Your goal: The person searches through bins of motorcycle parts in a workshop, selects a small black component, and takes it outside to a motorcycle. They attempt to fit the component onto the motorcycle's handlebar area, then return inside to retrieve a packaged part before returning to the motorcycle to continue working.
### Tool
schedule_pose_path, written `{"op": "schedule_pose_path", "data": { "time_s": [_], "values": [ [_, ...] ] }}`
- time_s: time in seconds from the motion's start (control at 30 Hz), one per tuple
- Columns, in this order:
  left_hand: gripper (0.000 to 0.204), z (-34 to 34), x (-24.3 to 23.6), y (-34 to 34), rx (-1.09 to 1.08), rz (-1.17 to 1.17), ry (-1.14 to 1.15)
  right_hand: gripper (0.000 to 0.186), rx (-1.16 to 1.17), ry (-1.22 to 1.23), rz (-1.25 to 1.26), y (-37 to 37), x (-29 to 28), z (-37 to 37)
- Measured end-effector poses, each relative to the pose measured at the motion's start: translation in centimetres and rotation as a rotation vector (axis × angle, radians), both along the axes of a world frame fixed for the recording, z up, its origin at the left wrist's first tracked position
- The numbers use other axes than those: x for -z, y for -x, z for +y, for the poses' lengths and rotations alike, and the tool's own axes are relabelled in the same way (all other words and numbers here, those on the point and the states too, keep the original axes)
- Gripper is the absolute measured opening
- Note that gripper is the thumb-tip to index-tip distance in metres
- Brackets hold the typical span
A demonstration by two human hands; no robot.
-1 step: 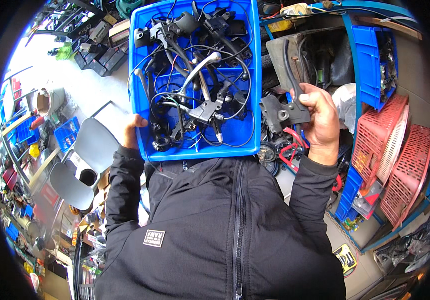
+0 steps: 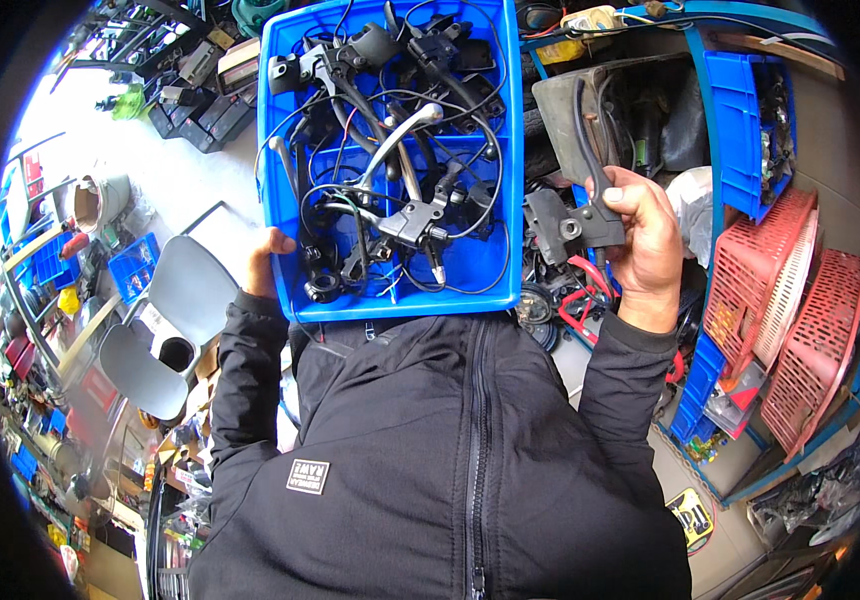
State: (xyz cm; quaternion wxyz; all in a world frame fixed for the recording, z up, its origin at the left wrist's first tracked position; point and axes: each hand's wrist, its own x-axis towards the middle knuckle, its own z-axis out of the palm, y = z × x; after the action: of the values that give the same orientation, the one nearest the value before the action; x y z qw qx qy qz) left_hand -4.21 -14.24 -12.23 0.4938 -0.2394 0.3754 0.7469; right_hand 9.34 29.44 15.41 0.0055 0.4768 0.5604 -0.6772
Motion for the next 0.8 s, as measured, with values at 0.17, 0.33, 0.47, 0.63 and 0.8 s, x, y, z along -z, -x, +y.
{"op": "schedule_pose_path", "data": {
  "time_s": [0.17,0.33,0.47,0.63,0.8],
  "values": [
    [0.034,-0.3,0.1,0.1,0.022,-0.111,-0.092,0.025,-0.047,0.034,0.026,-0.1,-1.1,-0.9],
    [0.047,3.4,-4.2,0.3,-0.013,-0.079,0.001,0.021,-0.382,-0.048,-0.056,0.1,-2.1,-3.0],
    [0.031,4.9,-6.6,0.6,0.044,-0.050,0.039,0.020,-0.441,-0.302,-0.172,0.8,-1.0,-4.9],
    [0.020,4.9,-5.1,0.9,-0.012,-0.034,0.114,0.023,-0.557,-0.660,-0.262,1.2,-0.4,-5.9],
    [0.018,4.4,-4.8,1.1,0.011,0.070,0.089,0.026,-0.699,-0.885,-0.405,1.7,-0.9,-6.9]
  ]
}}
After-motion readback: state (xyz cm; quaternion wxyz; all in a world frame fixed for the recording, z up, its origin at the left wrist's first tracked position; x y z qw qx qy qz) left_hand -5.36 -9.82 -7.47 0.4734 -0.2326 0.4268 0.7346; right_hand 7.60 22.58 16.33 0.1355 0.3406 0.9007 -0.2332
